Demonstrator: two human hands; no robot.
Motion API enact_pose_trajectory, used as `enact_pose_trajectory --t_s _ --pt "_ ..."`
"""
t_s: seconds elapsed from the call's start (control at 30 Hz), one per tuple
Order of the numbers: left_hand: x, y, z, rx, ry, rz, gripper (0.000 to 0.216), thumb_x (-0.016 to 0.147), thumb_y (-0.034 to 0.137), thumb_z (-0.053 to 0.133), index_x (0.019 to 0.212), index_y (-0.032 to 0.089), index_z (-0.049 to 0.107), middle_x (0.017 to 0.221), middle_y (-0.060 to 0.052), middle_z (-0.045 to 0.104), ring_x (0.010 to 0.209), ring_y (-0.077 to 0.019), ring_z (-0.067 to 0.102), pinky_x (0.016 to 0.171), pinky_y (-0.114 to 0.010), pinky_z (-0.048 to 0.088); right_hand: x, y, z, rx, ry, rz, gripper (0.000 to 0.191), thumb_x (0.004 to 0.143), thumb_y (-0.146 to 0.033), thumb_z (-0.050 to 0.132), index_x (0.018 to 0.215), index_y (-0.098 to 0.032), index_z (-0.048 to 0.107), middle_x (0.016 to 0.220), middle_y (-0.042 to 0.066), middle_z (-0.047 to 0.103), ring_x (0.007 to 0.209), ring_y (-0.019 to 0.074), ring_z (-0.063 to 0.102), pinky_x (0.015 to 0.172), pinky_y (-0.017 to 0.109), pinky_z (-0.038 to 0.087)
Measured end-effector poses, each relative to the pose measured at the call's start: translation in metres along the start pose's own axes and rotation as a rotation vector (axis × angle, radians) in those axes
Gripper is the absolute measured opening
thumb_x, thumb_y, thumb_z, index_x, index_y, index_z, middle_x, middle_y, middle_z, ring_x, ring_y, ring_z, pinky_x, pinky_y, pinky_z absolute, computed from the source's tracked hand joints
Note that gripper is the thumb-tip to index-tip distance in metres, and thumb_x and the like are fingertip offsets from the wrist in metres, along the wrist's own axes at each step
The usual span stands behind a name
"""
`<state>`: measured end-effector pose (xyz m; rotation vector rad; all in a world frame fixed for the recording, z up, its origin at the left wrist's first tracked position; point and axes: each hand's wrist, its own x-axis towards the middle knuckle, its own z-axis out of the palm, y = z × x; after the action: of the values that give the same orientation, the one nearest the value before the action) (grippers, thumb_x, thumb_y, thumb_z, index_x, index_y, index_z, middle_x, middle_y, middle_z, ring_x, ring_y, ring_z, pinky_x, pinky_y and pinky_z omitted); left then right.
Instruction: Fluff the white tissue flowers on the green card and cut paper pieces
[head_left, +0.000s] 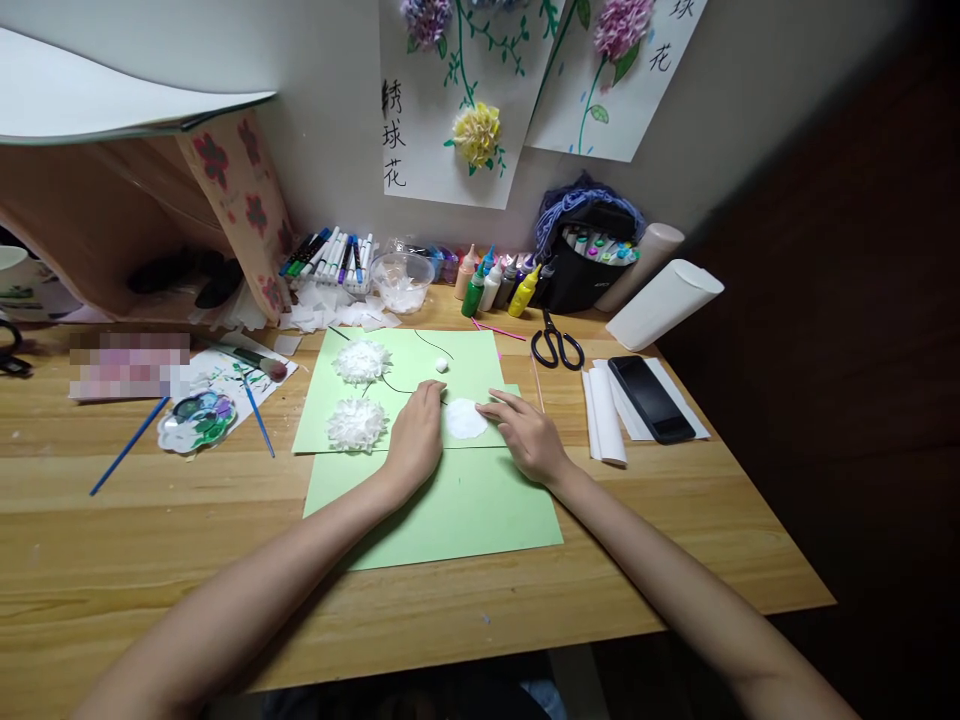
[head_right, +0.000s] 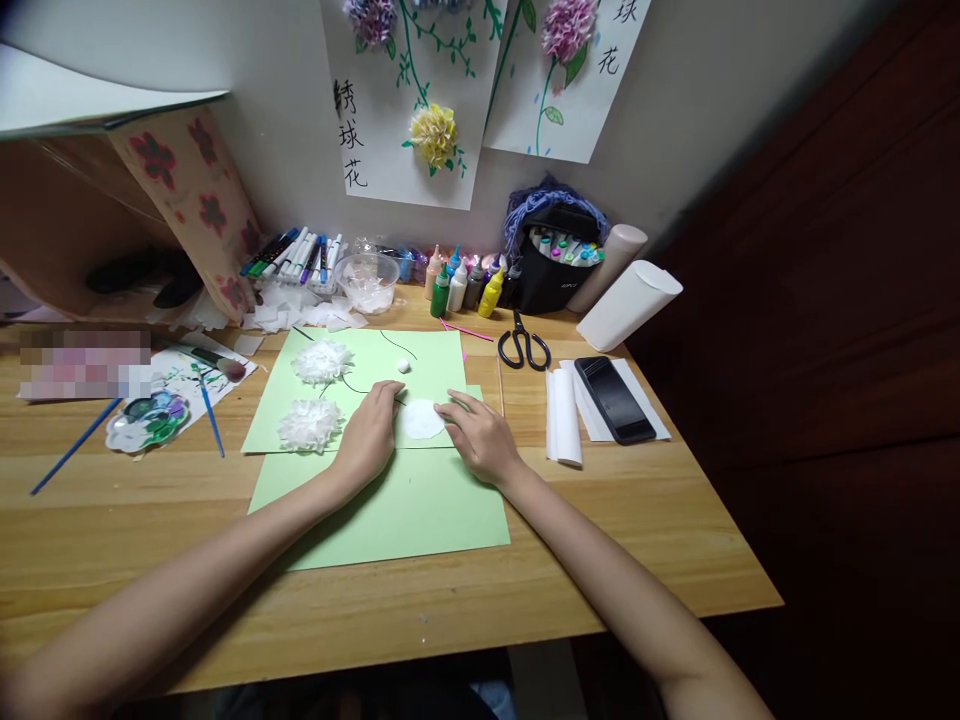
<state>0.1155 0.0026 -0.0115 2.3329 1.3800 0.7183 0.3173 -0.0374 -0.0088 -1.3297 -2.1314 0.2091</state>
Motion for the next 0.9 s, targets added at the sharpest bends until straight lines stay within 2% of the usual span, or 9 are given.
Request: enact_pose_trajectory --t_s 0.17,0.27,0.33,0.47,0.57,0.7,0.8,0.9 --pt "0.000 -0.001 -0.001 0.017 -0.006 0.028 0.054 0.071 -0.006 0.032 0.120 0.016 0.040 0.120 -0.014 0.048 0.110 -0.0237 0.047 0.092 -0.039 0.044 -0.004 0.000 -0.001 0.024 0.007 -0.024 0.041 0.097 -0.034 0.027 0.110 -0.021 0.063 0.108 0.006 0.069 0.118 0.0221 0.055 0.090 0.039 0.051" --pt "0.000 -0.002 0.001 -0.006 0.014 0.032 0.054 0.070 -0.007 0.032 0.120 0.014 0.040 0.118 -0.014 0.049 0.110 -0.0238 0.047 0.092 -0.039 0.044 -0.001 -0.002 -0.001 0.062 0.016 -0.014 0.035 0.096 -0.032 0.032 0.114 -0.022 0.061 0.113 0.006 0.068 0.120 0.0222 0.054 0.092 0.039 0.050" --pt "0.000 -0.002 0.003 -0.015 0.028 0.028 0.053 0.071 -0.007 0.032 0.119 0.014 0.040 0.117 -0.015 0.049 0.108 -0.0239 0.047 0.091 -0.039 0.044 0.007 -0.002 0.000 0.139 0.034 0.048 0.032 0.095 -0.030 0.037 0.119 -0.024 0.057 0.119 0.006 0.065 0.118 0.0217 0.055 0.095 0.040 0.048" --pt "0.000 -0.002 0.003 -0.041 0.040 0.035 0.053 0.072 -0.007 0.031 0.120 0.014 0.039 0.119 -0.015 0.048 0.108 -0.0236 0.047 0.092 -0.041 0.044 0.044 0.004 0.013 0.356 0.046 0.198 0.029 0.092 -0.027 0.047 0.120 -0.024 0.055 0.119 0.007 0.062 0.098 0.0186 0.064 0.087 0.035 0.053" --pt "0.000 -0.002 0.003 -0.073 0.053 0.032 0.054 0.071 -0.007 0.031 0.120 0.014 0.039 0.116 -0.014 0.048 0.105 -0.0231 0.047 0.091 -0.041 0.044 0.080 0.011 0.029 0.378 0.033 0.152 0.028 0.085 -0.025 0.057 0.113 -0.022 0.060 0.115 0.009 0.059 0.088 0.0175 0.064 0.083 0.035 0.053" --pt "-0.002 -0.003 0.003 -0.150 0.088 0.004 0.051 0.072 -0.006 0.031 0.117 0.016 0.041 0.110 -0.012 0.048 0.102 -0.0223 0.048 0.089 -0.040 0.044 0.108 0.012 0.042 0.340 -0.015 0.106 0.016 0.080 -0.019 0.063 0.096 -0.018 0.067 0.093 0.006 0.062 0.076 0.0160 0.062 0.074 0.033 0.053" --pt "0.000 -0.003 0.001 -0.305 0.130 -0.068 0.036 0.085 0.004 0.030 0.116 0.016 0.043 0.110 -0.012 0.048 0.104 -0.0215 0.049 0.092 -0.041 0.043 0.103 0.005 0.039 0.429 0.068 0.171 0.010 0.078 -0.020 0.065 0.088 -0.018 0.068 0.087 0.004 0.063 0.073 0.0150 0.061 0.072 0.032 0.053" --pt "0.005 0.000 -0.004 -0.531 0.131 -0.144 0.027 0.094 0.025 0.035 0.118 0.017 0.044 0.116 -0.012 0.049 0.106 -0.0201 0.052 0.095 -0.038 0.041 0.083 -0.005 0.027 0.614 0.143 0.253 0.015 0.076 -0.027 0.070 0.088 -0.018 0.068 0.088 0.004 0.066 0.079 0.0166 0.064 0.074 0.032 0.054"
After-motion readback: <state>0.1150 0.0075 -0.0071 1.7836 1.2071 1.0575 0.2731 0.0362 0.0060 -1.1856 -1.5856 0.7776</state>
